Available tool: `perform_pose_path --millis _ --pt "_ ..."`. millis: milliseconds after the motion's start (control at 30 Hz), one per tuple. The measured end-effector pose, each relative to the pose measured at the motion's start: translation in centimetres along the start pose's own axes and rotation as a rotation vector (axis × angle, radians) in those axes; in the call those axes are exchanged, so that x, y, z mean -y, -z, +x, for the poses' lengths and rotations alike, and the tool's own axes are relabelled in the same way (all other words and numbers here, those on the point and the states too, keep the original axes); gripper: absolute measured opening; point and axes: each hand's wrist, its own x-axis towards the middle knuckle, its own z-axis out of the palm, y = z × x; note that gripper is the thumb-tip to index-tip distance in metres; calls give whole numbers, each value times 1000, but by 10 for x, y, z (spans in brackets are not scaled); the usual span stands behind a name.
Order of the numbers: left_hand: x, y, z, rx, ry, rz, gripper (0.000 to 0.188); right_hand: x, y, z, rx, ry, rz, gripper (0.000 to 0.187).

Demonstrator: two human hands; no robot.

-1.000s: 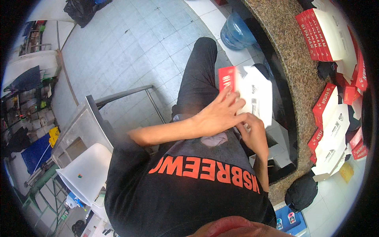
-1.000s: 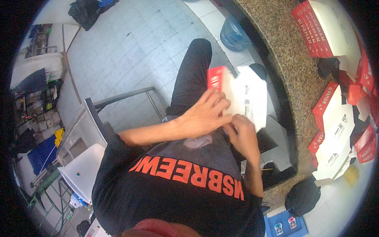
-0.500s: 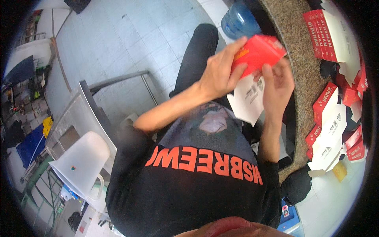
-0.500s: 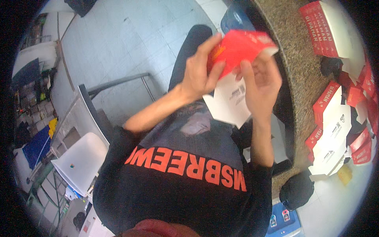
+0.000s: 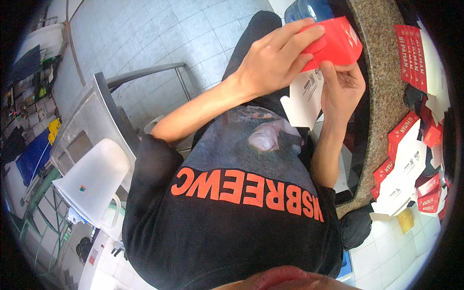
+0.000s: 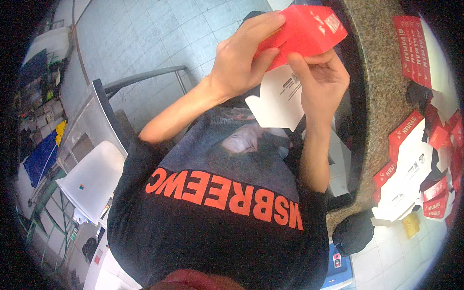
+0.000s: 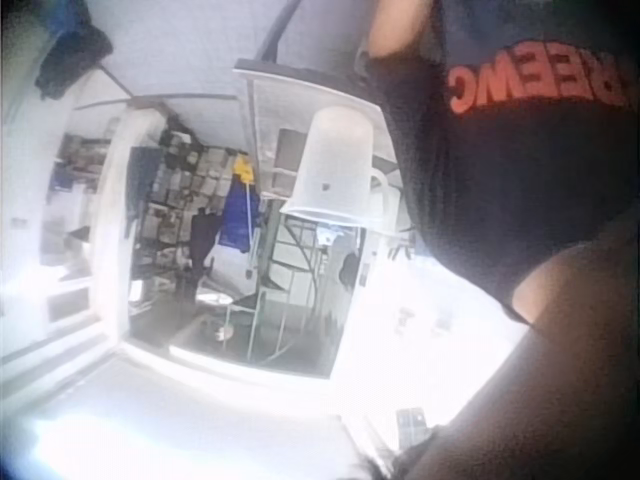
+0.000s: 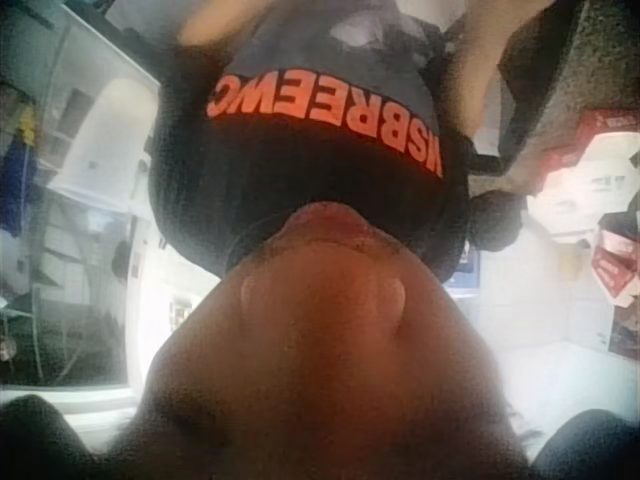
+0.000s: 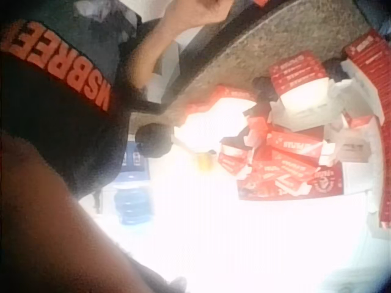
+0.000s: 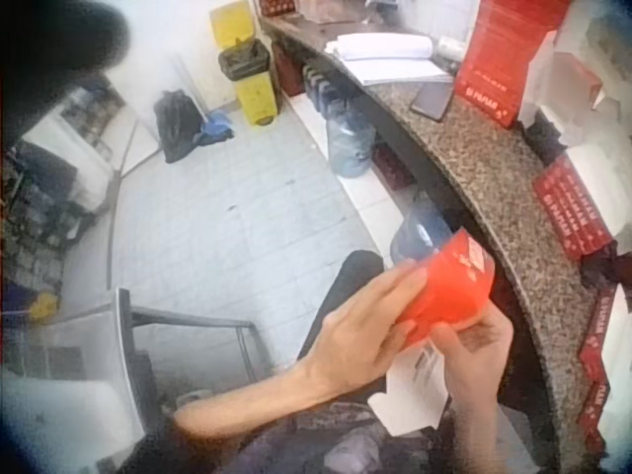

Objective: The person assembles red and white cardboard food boxes by folding the flat pieces into shape and interlocking the tabs. They handle the boxes one at a time, folding them on their lap and placing the finished units onto a growing stack on the counter.

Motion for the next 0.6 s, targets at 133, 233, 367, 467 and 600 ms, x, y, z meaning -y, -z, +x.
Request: perform_pose_path --millis 133,233,367,467,600 --pt "-8 6 -8 13 -139 -7 50 33 10 0 28 -258 442 53" --pt "-2 13 -14 15 -148 -120 60 94 -7 -9 37 -221 -75 40" --pt "53 2 -62 202 411 -89 44 175 -29 13 325 279 -665 37" --pt "101 -19 -126 407 492 168 50 209 -11 43 102 649 -929 42" --pt "95 -31 -146 580 456 401 57 319 97 138 -368 927 -1427 43"
